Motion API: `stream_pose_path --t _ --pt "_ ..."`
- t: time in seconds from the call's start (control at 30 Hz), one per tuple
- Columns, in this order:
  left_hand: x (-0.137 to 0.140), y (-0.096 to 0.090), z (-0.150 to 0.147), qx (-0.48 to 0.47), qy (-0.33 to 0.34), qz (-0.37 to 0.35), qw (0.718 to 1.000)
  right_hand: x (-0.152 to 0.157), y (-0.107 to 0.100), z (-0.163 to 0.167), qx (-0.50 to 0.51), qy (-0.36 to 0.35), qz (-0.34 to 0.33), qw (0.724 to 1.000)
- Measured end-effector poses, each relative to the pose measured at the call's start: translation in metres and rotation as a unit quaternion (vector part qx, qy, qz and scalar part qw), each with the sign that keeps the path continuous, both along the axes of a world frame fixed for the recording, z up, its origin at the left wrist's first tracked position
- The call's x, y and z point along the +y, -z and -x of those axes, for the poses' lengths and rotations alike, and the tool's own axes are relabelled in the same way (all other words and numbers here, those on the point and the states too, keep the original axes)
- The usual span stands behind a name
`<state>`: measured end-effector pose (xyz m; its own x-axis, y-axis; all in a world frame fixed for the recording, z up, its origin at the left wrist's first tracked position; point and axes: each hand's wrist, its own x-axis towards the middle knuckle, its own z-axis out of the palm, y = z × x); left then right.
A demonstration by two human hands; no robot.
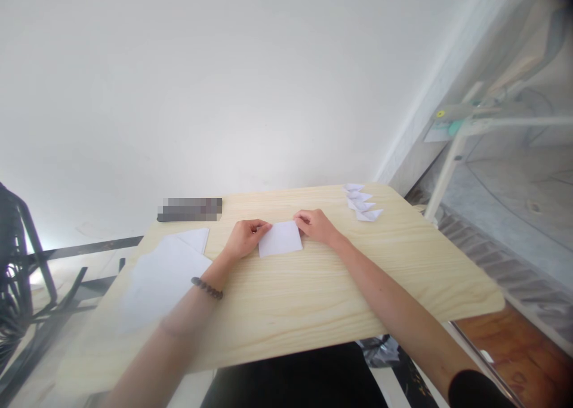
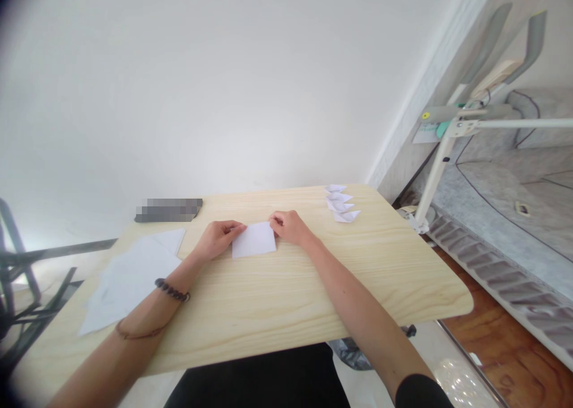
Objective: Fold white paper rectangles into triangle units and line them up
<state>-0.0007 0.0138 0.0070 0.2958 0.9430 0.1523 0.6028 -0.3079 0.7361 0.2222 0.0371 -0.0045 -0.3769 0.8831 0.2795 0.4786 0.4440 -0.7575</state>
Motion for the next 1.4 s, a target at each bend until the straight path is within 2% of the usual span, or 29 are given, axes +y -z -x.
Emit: stream_pose_path --t 0.07,0.13,0.2,0.33,0.43,0.7,0.97,1.1,1.17,1.4 --pt "0.001 0.0 0.001 0.004 -0.012 0.003 1.0 0.001 0.0 -0.004 0.035 0.011 0.065 0.997" --pt "0.001 0.001 0.002 0.001 -0.021 0.004 1.0 0.002 0.001 -0.006 0.053 0.023 0.093 0.994" --pt "0.001 0.001 0.002 -0.008 -0.021 0.007 1.0 0.001 0.001 -0.005 0.046 0.022 0.075 0.996" --pt "-0.001 0.002 0.0 -0.018 -0.013 0.013 1.0 -0.004 0.001 0.005 -0.006 0.011 -0.017 1.0" --pt "-0.002 0.0 -0.001 -0.021 -0.009 0.009 1.0 -0.006 0.001 0.009 -0.027 -0.011 -0.045 0.999" --pt "0.0 -0.001 0.0 -0.039 -0.01 0.046 0.998 -0.001 -0.004 -0.002 -0.03 0.014 -0.05 0.998" --pt "0.001 0.002 0.001 -0.017 0.02 0.025 0.999 0.002 -0.001 -0.001 -0.037 0.044 -0.069 0.996" --pt "0.001 0.004 0.002 -0.043 0.021 0.038 0.998 0.004 0.002 -0.005 -0.027 0.069 -0.035 0.997" --pt "0.002 0.005 0.002 -0.054 0.011 0.043 0.998 0.004 0.002 -0.006 -0.026 0.066 -0.023 0.997" --pt "-0.001 0.002 -0.003 -0.095 0.0 0.049 0.994 -0.001 0.001 0.0 -0.044 0.042 -0.053 0.997"
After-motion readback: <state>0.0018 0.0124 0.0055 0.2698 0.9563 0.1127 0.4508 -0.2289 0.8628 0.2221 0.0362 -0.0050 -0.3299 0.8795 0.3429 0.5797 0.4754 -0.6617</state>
